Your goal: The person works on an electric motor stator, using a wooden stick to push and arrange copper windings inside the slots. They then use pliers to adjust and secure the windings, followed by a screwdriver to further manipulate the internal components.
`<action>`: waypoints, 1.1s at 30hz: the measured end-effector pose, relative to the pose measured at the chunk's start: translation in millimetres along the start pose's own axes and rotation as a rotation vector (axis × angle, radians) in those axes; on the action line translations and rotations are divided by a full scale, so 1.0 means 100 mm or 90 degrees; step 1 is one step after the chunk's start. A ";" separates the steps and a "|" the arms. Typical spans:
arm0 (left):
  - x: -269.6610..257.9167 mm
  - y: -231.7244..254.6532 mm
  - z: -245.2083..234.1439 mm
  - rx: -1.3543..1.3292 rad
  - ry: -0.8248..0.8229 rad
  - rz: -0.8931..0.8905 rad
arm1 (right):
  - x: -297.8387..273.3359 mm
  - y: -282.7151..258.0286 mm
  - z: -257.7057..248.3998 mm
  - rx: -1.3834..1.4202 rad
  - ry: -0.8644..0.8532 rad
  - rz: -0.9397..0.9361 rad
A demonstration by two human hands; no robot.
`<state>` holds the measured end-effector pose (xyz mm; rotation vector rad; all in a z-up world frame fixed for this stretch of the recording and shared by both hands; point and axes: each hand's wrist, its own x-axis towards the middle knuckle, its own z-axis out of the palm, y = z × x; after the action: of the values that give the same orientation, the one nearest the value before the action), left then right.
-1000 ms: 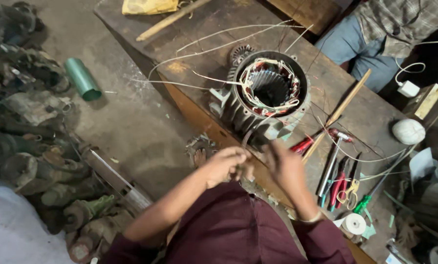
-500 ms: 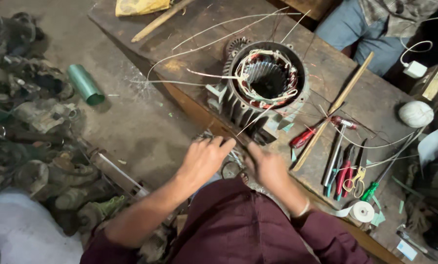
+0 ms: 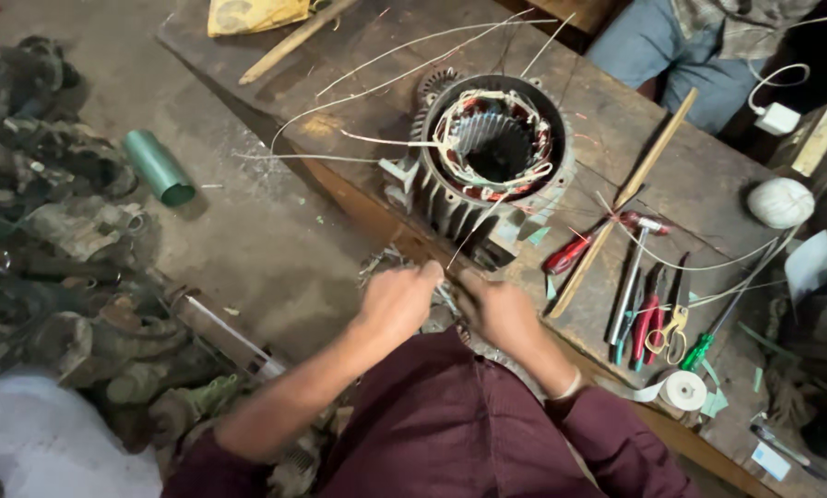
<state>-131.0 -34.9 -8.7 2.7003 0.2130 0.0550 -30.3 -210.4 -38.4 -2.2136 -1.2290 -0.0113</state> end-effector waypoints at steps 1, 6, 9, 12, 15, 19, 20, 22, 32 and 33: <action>0.07 0.00 -0.01 -0.170 -0.059 -0.052 | 0.01 0.03 -0.10 0.046 0.003 0.024; 0.09 -0.03 -0.24 -0.478 0.148 -0.002 | 0.06 0.07 -0.37 -0.105 0.164 0.090; -0.07 -0.10 -0.36 0.110 0.259 0.246 | 0.03 0.03 -0.28 -0.210 0.167 0.016; -0.11 -0.11 -0.36 0.323 0.174 0.217 | 0.07 -0.05 -0.11 -0.190 0.107 -0.084; -0.10 -0.10 -0.30 0.326 0.153 0.201 | 0.12 -0.07 -0.04 -0.157 0.046 0.031; -0.15 -0.10 -0.25 0.272 0.164 0.192 | 0.06 0.00 0.00 -0.087 -0.001 0.008; -0.14 -0.09 -0.24 0.248 0.187 0.191 | 0.06 0.04 0.00 -0.120 -0.021 0.034; -0.18 -0.09 -0.21 0.221 0.196 0.176 | 0.06 0.07 0.05 -0.123 0.003 0.071; -0.17 -0.06 -0.29 0.141 0.206 0.153 | 0.01 0.04 0.06 0.053 0.097 -0.064; -0.15 -0.05 -0.32 0.146 0.217 0.163 | 0.03 0.05 0.04 0.036 0.080 -0.037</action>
<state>-149.1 -19.3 18.3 2.9154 -0.0324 0.6030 -25.9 -208.0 -43.5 -2.0954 -1.2098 -0.1349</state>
